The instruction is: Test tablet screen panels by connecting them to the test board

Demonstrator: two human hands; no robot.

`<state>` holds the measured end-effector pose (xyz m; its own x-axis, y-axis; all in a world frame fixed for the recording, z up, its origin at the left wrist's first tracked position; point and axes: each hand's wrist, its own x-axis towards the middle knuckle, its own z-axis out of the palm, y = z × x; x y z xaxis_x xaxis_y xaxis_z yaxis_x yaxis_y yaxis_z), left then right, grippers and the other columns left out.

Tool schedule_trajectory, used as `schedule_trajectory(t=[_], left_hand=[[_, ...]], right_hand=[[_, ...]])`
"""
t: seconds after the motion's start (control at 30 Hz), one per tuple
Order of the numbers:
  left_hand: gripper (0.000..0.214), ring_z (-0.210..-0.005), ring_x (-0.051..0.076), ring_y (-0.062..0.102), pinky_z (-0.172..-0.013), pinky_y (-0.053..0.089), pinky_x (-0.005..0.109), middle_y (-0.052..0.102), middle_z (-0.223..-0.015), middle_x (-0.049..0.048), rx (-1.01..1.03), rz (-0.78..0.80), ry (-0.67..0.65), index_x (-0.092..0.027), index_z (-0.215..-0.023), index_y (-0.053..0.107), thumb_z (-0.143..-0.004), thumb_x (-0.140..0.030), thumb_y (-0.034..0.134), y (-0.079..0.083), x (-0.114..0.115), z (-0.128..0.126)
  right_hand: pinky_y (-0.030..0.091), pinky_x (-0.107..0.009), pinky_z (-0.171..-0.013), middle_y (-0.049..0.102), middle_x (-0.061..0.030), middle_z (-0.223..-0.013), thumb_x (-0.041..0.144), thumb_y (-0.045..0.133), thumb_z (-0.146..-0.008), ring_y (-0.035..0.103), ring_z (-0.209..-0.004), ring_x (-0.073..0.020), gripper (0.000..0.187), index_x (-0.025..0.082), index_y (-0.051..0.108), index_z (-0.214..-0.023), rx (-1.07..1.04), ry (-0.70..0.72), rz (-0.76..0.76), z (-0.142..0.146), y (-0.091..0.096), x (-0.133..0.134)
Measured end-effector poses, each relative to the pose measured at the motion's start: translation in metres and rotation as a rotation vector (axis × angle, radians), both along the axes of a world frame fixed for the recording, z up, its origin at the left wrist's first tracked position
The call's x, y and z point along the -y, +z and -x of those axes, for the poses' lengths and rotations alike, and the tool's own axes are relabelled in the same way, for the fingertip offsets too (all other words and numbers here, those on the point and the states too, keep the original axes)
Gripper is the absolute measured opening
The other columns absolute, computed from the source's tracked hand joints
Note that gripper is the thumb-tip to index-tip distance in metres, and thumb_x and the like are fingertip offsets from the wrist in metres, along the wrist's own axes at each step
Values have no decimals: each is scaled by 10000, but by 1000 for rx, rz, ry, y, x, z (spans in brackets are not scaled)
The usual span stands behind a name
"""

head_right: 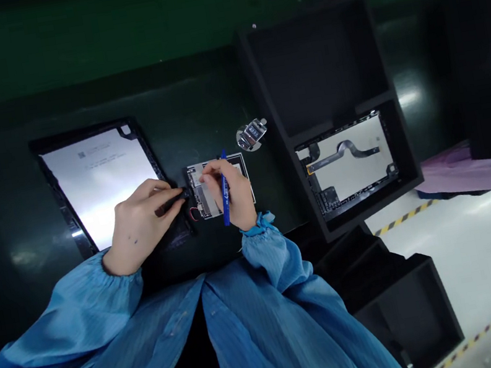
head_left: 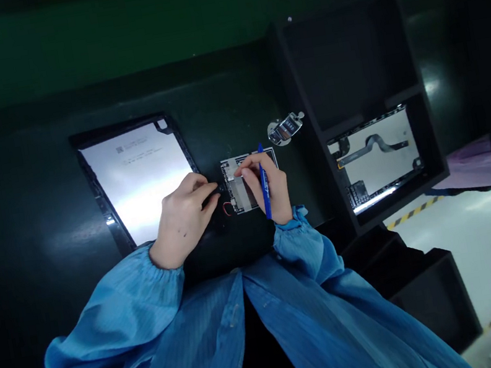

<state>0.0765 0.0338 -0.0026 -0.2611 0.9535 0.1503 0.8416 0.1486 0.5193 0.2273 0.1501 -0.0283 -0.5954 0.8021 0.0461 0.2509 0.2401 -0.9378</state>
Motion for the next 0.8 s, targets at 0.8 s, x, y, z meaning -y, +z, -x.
schedule_trajectory(t=[0.8], left_hand=[[144,-805,204,695,-635,558,311,689,-988,72,-38,34,-11,-170,-964,752,-897,-179,624,-3,-5,-4]], right_hand=[[521,-304,-837,713,-3,-922,333,527,-986,681,-883,-159,104,258,599,-982,66,38,-50,-4,-3,-1]])
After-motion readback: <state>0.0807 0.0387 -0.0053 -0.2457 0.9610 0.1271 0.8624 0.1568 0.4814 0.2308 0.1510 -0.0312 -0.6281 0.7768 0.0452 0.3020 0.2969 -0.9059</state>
